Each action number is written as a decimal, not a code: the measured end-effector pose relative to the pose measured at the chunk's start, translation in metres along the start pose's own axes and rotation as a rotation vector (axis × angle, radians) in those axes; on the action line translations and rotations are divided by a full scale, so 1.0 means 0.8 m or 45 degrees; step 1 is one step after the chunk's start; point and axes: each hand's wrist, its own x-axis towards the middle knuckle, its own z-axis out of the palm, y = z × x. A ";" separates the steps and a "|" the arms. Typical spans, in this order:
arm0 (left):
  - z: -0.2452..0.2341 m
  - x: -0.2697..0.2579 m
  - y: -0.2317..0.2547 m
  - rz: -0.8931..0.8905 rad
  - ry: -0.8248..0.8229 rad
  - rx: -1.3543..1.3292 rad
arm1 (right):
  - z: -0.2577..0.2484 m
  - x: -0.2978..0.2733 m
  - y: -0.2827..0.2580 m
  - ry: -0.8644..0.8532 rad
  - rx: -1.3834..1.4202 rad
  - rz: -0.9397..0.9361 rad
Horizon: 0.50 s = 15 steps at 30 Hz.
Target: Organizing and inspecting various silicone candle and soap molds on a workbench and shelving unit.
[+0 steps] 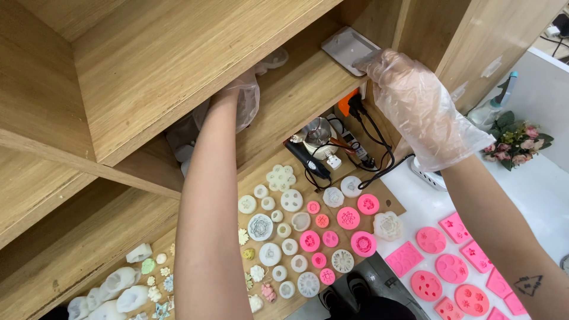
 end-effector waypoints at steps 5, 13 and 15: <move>-0.038 0.031 -0.025 0.050 -0.014 0.318 | -0.031 0.041 -0.051 0.029 0.093 -0.064; -0.101 -0.027 -0.036 0.072 0.015 0.804 | 0.091 0.154 -0.067 -0.571 0.222 0.035; -0.099 -0.071 -0.001 0.079 0.033 0.931 | 0.099 0.155 -0.083 -0.379 0.440 0.003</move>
